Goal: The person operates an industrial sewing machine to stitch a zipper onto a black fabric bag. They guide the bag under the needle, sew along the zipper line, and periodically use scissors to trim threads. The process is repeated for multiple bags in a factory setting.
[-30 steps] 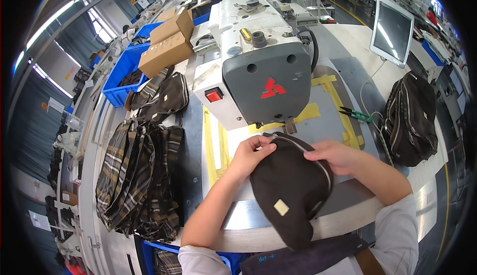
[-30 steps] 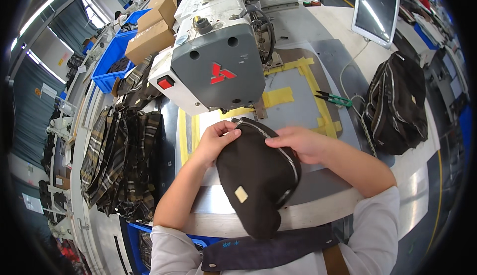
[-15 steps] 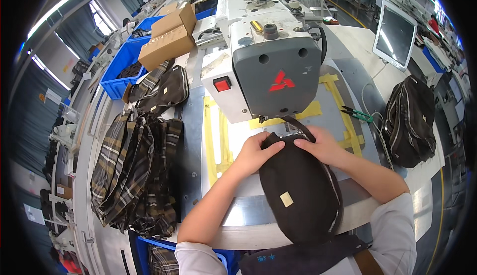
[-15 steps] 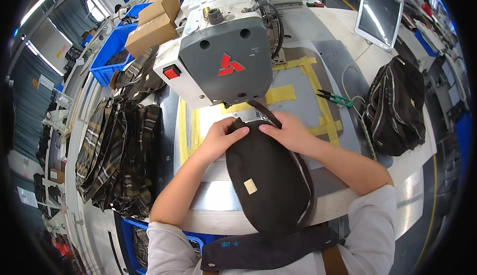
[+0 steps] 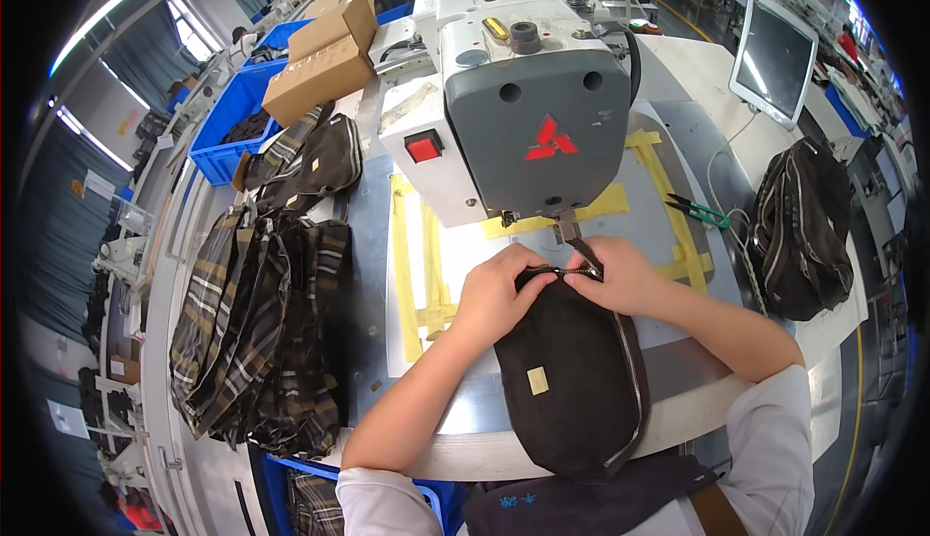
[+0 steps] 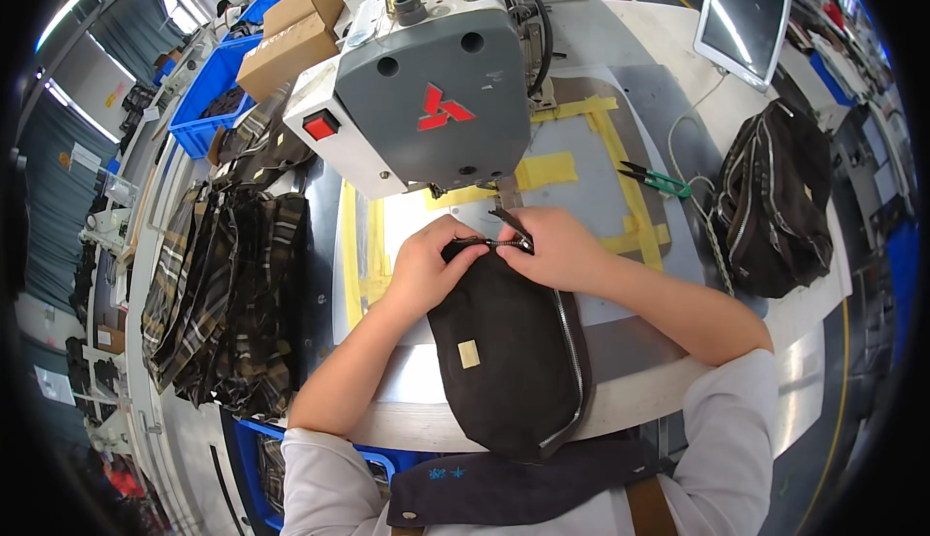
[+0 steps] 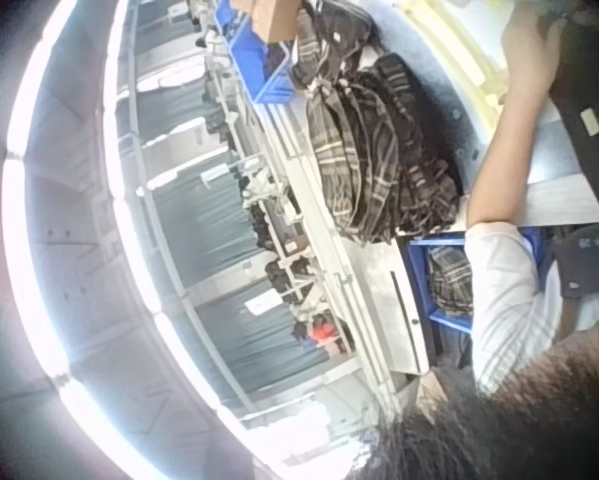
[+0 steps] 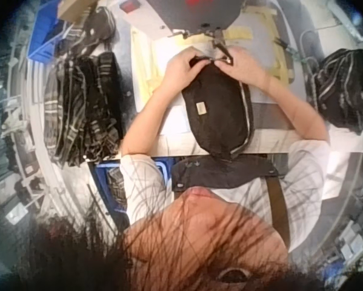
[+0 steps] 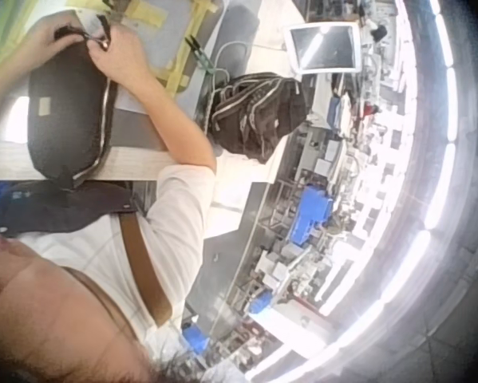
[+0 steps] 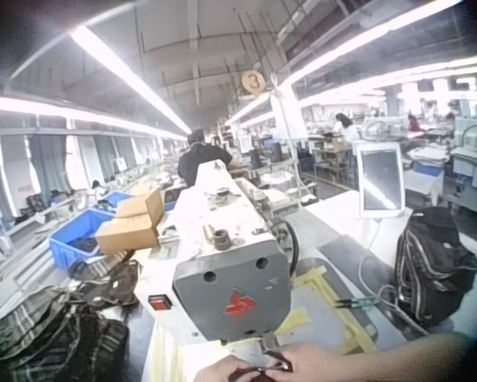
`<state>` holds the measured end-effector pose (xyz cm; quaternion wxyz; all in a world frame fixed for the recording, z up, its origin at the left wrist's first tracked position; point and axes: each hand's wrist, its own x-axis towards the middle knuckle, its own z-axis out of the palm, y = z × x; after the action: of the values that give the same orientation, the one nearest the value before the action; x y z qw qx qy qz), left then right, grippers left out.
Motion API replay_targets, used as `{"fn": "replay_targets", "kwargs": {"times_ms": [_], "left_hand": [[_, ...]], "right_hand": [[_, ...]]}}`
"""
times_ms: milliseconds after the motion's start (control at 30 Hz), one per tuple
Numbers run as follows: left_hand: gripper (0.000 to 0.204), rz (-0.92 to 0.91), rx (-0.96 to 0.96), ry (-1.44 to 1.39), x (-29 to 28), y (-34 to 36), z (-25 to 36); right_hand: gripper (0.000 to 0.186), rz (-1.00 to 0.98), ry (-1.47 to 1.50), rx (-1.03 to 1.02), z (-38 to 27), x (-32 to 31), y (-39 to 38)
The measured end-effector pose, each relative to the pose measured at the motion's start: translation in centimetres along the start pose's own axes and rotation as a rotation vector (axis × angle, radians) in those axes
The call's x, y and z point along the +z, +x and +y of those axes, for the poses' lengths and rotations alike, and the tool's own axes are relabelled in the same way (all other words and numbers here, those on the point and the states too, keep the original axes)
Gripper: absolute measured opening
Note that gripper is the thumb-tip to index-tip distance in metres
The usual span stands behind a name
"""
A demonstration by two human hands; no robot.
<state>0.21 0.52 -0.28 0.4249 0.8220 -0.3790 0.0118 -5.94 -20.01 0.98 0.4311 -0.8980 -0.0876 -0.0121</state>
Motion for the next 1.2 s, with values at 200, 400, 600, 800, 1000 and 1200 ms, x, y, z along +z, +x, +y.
{"fn": "replay_targets", "kwargs": {"times_ms": [200,400,600,800,1000,1200], "left_hand": [[0.015,-0.028,-0.031,-0.059,0.1,-0.1,-0.2],[0.016,0.033,-0.133,-0.203,0.5,0.1,-0.4],[0.018,0.098,0.152,-0.042,1.1,0.1,-0.7],[0.019,0.037,0.206,-0.042,0.6,0.2,-0.8],[0.017,-0.075,-0.078,-0.300,-0.1,0.1,-0.5],[0.017,-0.130,-0.088,-0.364,-0.4,0.1,-0.6]], "right_hand": [[0.018,-0.060,0.071,-0.071,0.7,0.6,0.0],[0.022,0.064,0.373,0.145,1.1,1.7,-0.4],[0.022,0.039,0.402,0.286,1.1,1.4,-0.2],[0.016,0.000,0.472,0.120,1.2,1.3,0.0],[0.015,-0.178,0.335,-0.095,1.0,-1.0,1.0],[0.017,-0.225,0.385,-0.089,1.0,-1.1,0.9]]}}
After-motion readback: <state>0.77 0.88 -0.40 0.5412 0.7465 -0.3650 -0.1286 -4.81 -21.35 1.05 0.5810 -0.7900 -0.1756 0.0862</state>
